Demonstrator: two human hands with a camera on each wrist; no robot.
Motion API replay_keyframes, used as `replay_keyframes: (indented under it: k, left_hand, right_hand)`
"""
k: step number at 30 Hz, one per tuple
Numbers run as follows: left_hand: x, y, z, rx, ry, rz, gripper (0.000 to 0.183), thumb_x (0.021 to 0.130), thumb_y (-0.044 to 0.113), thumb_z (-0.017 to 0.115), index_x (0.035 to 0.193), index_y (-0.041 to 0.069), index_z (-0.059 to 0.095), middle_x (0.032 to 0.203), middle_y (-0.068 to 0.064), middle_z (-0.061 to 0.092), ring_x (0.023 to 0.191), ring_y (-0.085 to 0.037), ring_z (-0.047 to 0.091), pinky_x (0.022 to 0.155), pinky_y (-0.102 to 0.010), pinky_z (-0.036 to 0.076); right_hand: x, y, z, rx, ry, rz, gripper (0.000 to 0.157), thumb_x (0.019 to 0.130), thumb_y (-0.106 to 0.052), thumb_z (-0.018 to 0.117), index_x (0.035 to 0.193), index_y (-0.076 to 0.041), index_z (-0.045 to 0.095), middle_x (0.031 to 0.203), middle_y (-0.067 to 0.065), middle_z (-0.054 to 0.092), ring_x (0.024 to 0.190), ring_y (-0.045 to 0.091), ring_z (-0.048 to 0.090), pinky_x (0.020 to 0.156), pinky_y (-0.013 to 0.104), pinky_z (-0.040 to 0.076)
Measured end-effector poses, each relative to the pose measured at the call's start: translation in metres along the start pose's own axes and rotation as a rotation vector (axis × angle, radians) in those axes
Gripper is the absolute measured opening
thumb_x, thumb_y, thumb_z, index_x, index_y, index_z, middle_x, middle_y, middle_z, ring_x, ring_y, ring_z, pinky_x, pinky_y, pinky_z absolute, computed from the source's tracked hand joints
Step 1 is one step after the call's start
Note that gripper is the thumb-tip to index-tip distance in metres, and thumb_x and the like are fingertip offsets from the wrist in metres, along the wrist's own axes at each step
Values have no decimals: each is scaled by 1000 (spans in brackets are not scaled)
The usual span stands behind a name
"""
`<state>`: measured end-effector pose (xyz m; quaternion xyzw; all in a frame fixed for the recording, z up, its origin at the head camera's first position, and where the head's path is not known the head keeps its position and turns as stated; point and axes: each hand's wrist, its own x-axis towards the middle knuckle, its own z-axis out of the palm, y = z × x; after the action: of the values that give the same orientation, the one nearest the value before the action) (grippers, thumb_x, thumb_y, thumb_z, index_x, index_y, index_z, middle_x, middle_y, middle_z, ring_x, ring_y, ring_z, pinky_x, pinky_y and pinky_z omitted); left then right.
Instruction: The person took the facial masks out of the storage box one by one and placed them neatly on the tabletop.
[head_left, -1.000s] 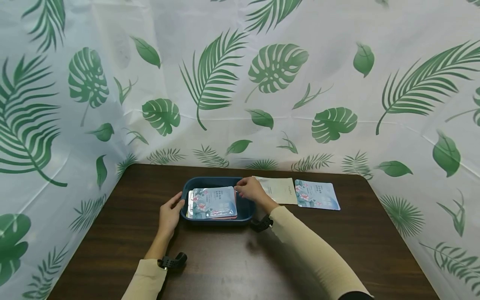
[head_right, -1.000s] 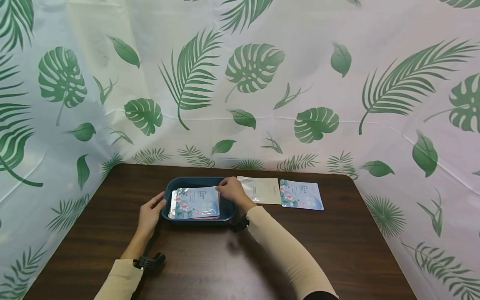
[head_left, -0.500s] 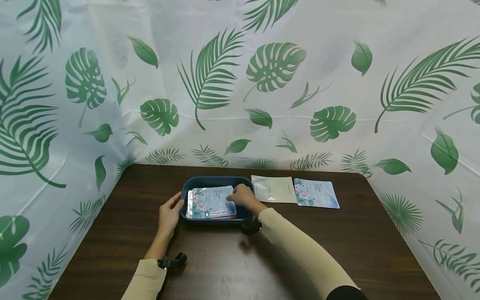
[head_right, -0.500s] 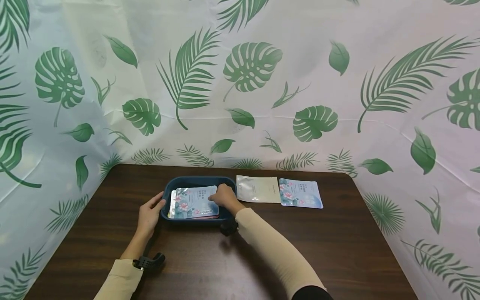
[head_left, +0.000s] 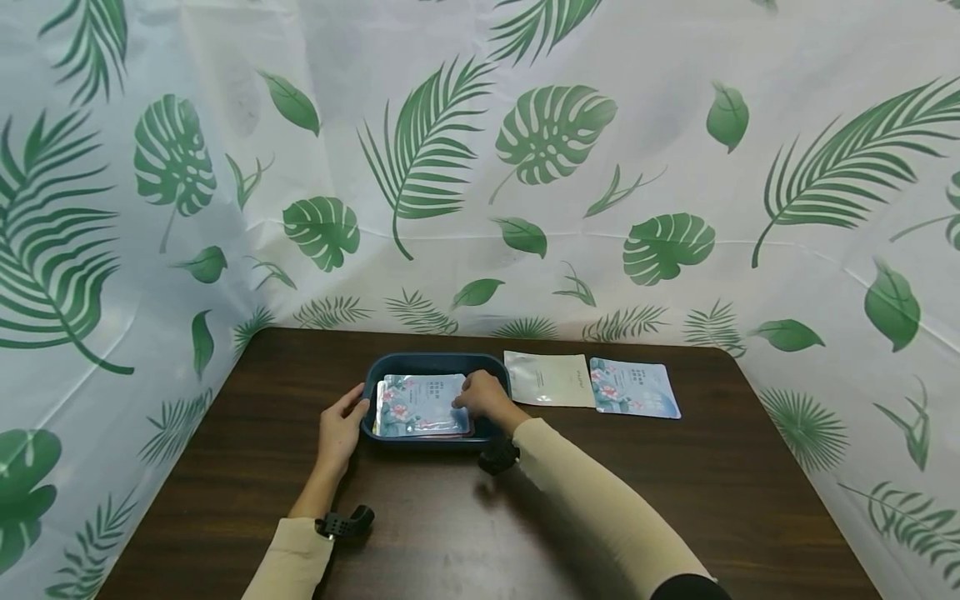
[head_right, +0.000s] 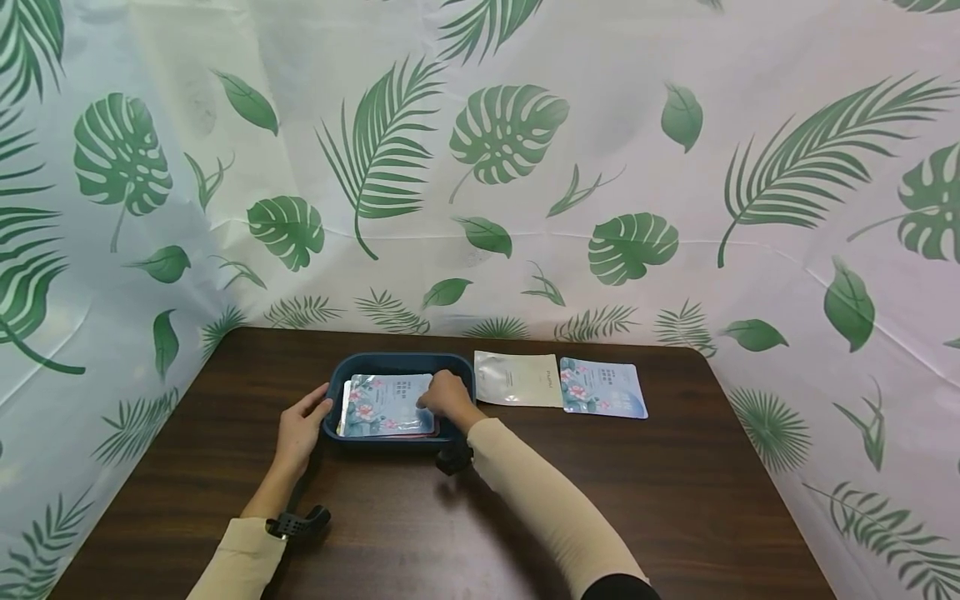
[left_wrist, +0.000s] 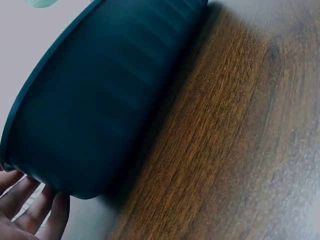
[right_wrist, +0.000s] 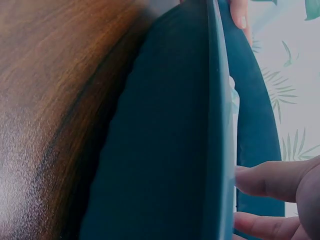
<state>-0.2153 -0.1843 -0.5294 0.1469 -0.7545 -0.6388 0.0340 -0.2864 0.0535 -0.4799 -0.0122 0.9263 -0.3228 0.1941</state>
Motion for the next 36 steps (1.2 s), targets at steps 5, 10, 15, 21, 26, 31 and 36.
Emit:
replay_keyframes:
  k: [5, 10, 15, 21, 26, 31, 36]
  left_hand:
    - [0, 0, 0, -6, -6, 6, 42, 102, 18, 49, 143, 8, 49, 153, -17, 40, 141, -29, 35, 112, -47, 35]
    - [0, -2, -1, 4, -1, 6, 42, 102, 18, 50, 143, 8, 50, 152, -17, 41, 142, -29, 33, 114, -47, 33]
    - [1, -2, 0, -1, 0, -3, 42, 102, 19, 50, 143, 9, 50, 152, -16, 42, 140, -28, 35, 114, -47, 33]
    - [1, 0, -1, -5, -3, -17, 41, 102, 19, 51, 142, 9, 50, 151, -16, 43, 138, -26, 37, 114, -45, 33]
    - [0, 1, -1, -10, -8, -8, 41, 102, 19, 50, 142, 8, 50, 151, -16, 43, 138, -26, 36, 114, -45, 33]
    - [0, 0, -1, 2, -15, -5, 41, 103, 19, 49, 143, 9, 49, 152, -16, 41, 141, -28, 34, 115, -46, 32]
    - [1, 0, 0, 5, -4, -7, 41, 102, 18, 49, 142, 8, 50, 151, -17, 42, 141, -27, 34, 115, -46, 32]
  right_hand:
    - [1, 1, 2, 34, 1, 7, 30, 83, -15, 76, 104, 4, 67, 97, 14, 68, 72, 20, 63, 63, 29, 52]
    - [4, 3, 7, 171, 26, 8, 26, 83, -9, 74, 103, 3, 64, 100, 15, 66, 74, 20, 60, 64, 30, 52]
    - [6, 2, 9, 394, 39, 18, 31, 82, 0, 71, 111, 8, 65, 108, 19, 67, 71, 18, 62, 67, 32, 57]
    - [8, 2, 12, 447, -5, 17, 31, 84, 0, 69, 114, 6, 64, 109, 18, 66, 74, 16, 61, 61, 27, 55]
    - [8, 3, 15, 484, -25, -9, 26, 86, 0, 67, 111, 5, 64, 103, 16, 67, 77, 17, 63, 61, 26, 54]
    - [7, 4, 14, 490, -62, -22, 24, 88, -1, 64, 111, 5, 66, 96, 16, 72, 74, 19, 69, 62, 31, 58]
    - [6, 6, 13, 496, -77, -48, 22, 89, -1, 64, 110, 5, 67, 94, 16, 72, 71, 19, 69, 62, 33, 59]
